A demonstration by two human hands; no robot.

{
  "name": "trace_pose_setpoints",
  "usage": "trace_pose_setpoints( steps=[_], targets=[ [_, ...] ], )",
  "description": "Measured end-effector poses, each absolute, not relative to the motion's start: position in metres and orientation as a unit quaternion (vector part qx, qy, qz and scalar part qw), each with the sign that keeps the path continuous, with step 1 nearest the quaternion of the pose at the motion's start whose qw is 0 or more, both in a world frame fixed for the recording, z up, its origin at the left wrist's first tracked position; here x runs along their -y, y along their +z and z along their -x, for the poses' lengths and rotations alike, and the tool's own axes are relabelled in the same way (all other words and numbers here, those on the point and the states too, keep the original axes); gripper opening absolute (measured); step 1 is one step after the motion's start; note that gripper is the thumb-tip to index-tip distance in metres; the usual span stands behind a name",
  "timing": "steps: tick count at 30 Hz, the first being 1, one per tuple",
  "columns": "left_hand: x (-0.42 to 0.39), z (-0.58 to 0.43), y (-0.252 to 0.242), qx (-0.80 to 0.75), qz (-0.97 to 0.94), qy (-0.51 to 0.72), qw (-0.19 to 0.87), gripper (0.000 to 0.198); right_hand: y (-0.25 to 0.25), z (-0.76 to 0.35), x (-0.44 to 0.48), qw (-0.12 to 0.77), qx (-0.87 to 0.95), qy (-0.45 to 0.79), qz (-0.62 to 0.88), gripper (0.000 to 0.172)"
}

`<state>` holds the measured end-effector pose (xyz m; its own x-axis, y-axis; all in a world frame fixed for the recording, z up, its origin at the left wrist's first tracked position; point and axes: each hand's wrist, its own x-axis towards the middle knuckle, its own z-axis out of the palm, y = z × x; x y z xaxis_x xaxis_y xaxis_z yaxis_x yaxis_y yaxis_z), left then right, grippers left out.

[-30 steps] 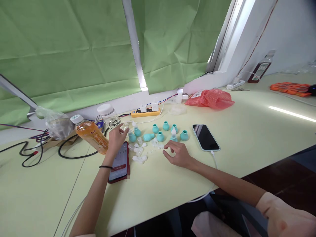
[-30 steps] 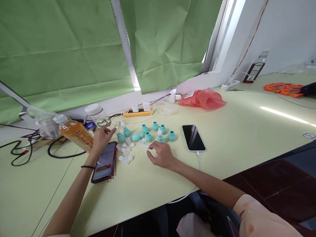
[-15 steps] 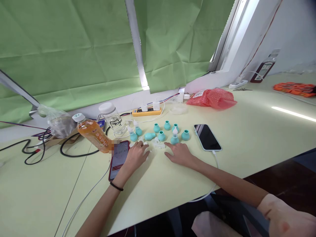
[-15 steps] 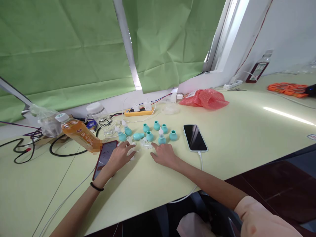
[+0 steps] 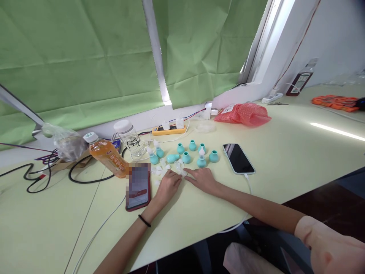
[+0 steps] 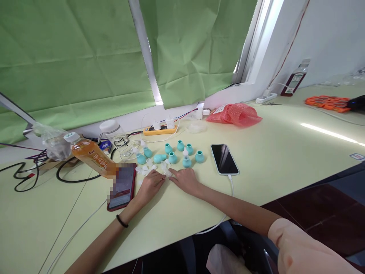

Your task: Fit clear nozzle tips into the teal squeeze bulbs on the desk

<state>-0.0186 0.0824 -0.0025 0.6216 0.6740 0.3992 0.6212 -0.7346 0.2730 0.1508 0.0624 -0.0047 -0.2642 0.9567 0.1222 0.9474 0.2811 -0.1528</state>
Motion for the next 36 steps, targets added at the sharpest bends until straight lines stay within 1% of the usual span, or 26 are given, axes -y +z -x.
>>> trace_pose_setpoints(
  steps=[4, 7, 10, 15, 18, 22, 25, 29, 33, 36],
  targets=[
    [-0.074, 0.013, -0.004, -0.35, -0.878, 0.29, 0.152, 0.016, -0.006, -0.15, -0.063, 0.105, 0.798, 0.01, 0.593, 0.044],
    [-0.07, 0.01, -0.002, -0.357, -0.863, 0.31, 0.175, 0.015, -0.006, -0.15, -0.065, 0.094, 0.805, -0.008, 0.586, 0.043],
    [-0.068, 0.011, 0.0, -0.36, -0.858, 0.325, 0.169, 0.015, -0.006, -0.15, -0.065, 0.096, 0.815, -0.005, 0.572, 0.039],
    [-0.072, 0.015, -0.003, -0.416, -0.824, 0.36, 0.137, 0.014, -0.008, -0.149, -0.062, 0.129, 0.826, -0.01, 0.549, 0.038],
    [-0.076, 0.018, -0.005, -0.422, -0.826, 0.348, 0.134, 0.014, -0.007, -0.149, -0.059, 0.137, 0.842, -0.025, 0.521, 0.037],
    [-0.077, 0.02, -0.005, -0.413, -0.829, 0.35, 0.138, 0.015, -0.009, -0.149, -0.059, 0.162, 0.849, -0.031, 0.502, 0.031],
    [-0.079, 0.022, -0.003, -0.434, -0.818, 0.365, 0.099, 0.018, -0.013, -0.15, -0.06, 0.201, 0.836, -0.021, 0.51, 0.029],
    [-0.083, 0.026, -0.003, -0.433, -0.832, 0.345, 0.046, 0.019, -0.012, -0.15, -0.06, 0.246, 0.82, -0.015, 0.516, 0.027],
    [-0.083, 0.024, -0.004, -0.407, -0.849, 0.331, 0.059, 0.019, -0.009, -0.15, -0.061, 0.234, 0.848, -0.023, 0.475, 0.035],
    [-0.08, 0.021, -0.003, -0.394, -0.852, 0.337, 0.08, 0.018, -0.01, -0.151, -0.063, 0.222, 0.863, 0.002, 0.455, 0.034]
  ],
)
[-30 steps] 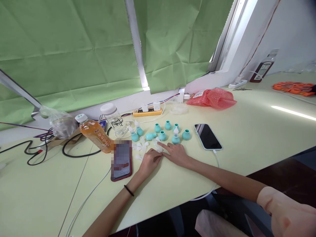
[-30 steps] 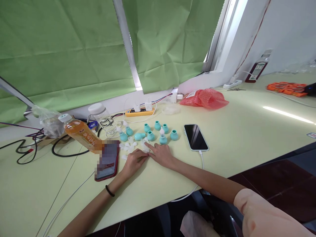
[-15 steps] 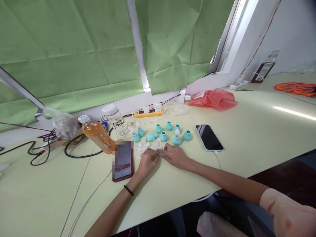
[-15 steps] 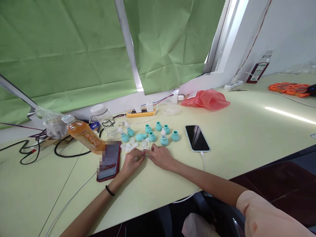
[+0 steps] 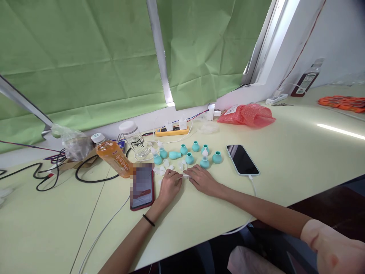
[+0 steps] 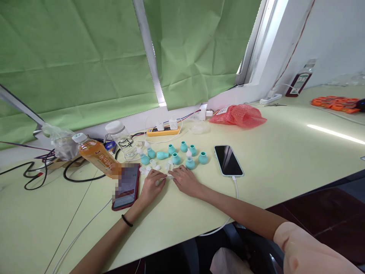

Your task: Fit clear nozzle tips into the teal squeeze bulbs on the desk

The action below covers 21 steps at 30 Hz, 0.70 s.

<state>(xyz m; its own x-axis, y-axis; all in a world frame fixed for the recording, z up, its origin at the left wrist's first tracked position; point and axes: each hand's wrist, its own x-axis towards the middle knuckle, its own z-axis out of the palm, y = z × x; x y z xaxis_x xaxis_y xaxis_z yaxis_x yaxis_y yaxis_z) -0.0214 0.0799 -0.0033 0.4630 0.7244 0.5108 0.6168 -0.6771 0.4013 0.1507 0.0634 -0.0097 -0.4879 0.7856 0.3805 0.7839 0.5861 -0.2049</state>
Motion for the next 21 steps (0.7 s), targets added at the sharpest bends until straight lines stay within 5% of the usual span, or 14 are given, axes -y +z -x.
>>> trace_pose_setpoints(
  steps=[13, 21],
  targets=[
    [-0.0736, 0.0216, -0.0006, -0.422, -0.773, 0.427, 0.206, 0.01, -0.0113, -0.1492, -0.0611, 0.398, 0.803, 0.124, 0.425, 0.022],
    [-0.0721, 0.0201, 0.0025, -0.382, -0.766, 0.444, 0.266, 0.012, -0.0096, -0.1488, -0.0592, 0.423, 0.789, 0.167, 0.413, 0.023]
  ],
)
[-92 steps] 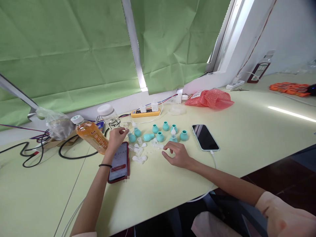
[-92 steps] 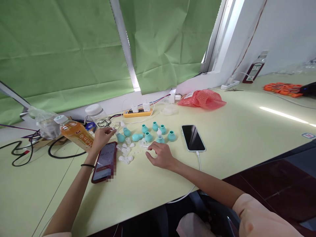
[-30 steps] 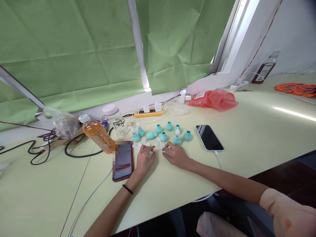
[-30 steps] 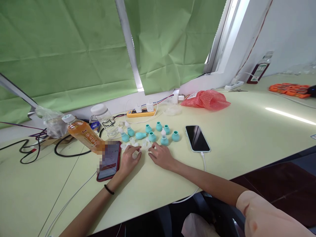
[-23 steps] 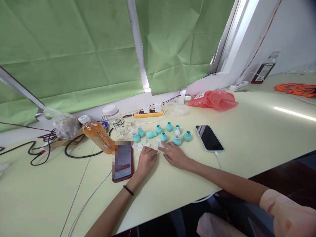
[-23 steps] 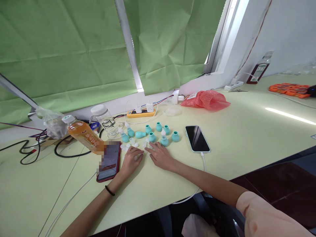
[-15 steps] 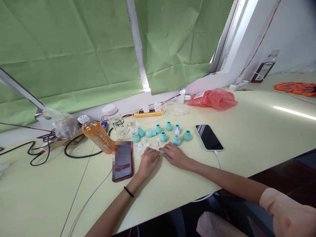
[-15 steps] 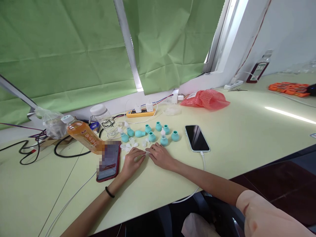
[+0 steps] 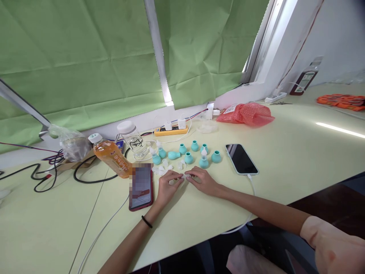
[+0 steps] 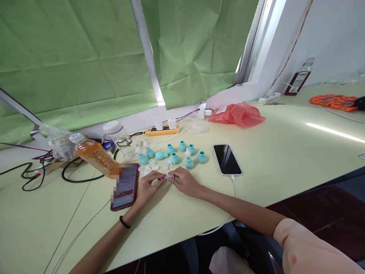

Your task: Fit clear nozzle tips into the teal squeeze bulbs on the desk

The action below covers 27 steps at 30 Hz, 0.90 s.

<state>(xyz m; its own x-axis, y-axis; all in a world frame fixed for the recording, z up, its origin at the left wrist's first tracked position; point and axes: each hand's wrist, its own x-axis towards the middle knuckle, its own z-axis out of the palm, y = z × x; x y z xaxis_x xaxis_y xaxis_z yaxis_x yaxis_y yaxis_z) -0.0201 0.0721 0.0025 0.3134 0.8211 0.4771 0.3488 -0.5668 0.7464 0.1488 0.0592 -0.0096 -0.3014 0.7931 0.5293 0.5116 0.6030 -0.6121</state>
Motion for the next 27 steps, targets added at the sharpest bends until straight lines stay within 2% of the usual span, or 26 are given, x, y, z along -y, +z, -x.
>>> trace_pose_setpoints(
  steps=[20, 27],
  targets=[
    [-0.066, 0.018, 0.009, -0.379, -0.793, 0.398, 0.264, 0.024, -0.003, -0.148, -0.056, 0.426, 0.758, 0.239, 0.432, 0.027],
    [-0.069, 0.019, 0.012, -0.352, -0.812, 0.385, 0.262, 0.026, -0.003, -0.148, -0.057, 0.431, 0.728, 0.316, 0.429, 0.031]
  ],
)
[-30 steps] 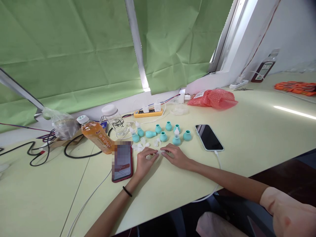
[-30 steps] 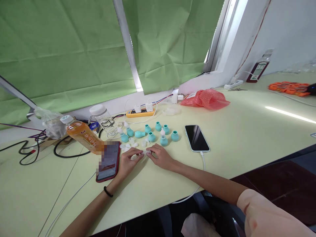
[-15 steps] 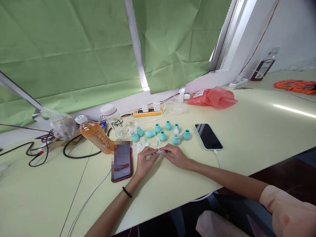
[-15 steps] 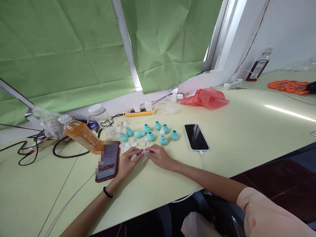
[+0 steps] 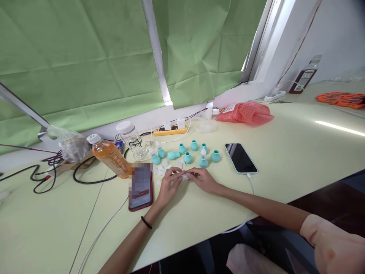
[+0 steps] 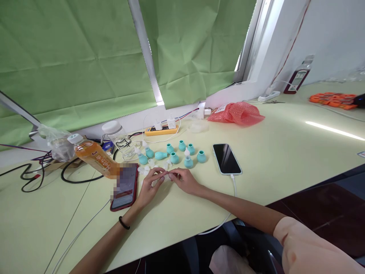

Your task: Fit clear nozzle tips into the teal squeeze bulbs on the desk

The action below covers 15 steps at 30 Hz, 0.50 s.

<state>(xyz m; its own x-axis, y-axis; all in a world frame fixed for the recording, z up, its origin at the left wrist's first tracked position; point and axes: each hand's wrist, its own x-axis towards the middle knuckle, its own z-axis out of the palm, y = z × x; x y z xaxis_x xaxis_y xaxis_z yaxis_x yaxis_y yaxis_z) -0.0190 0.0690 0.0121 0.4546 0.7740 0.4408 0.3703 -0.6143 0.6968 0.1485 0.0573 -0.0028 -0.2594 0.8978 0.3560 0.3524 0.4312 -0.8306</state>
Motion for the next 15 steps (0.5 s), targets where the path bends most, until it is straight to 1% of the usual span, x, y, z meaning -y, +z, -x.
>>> trace_pose_setpoints(
  steps=[5, 15],
  targets=[
    [-0.0696, 0.0195, 0.0125, -0.349, -0.812, 0.386, 0.265, 0.024, -0.0015, -0.1483, -0.0577, 0.44, 0.713, 0.359, 0.412, 0.031],
    [-0.0714, 0.0205, 0.0106, -0.368, -0.8, 0.371, 0.295, 0.023, -0.0022, -0.1494, -0.0586, 0.444, 0.689, 0.406, 0.405, 0.031]
  ],
)
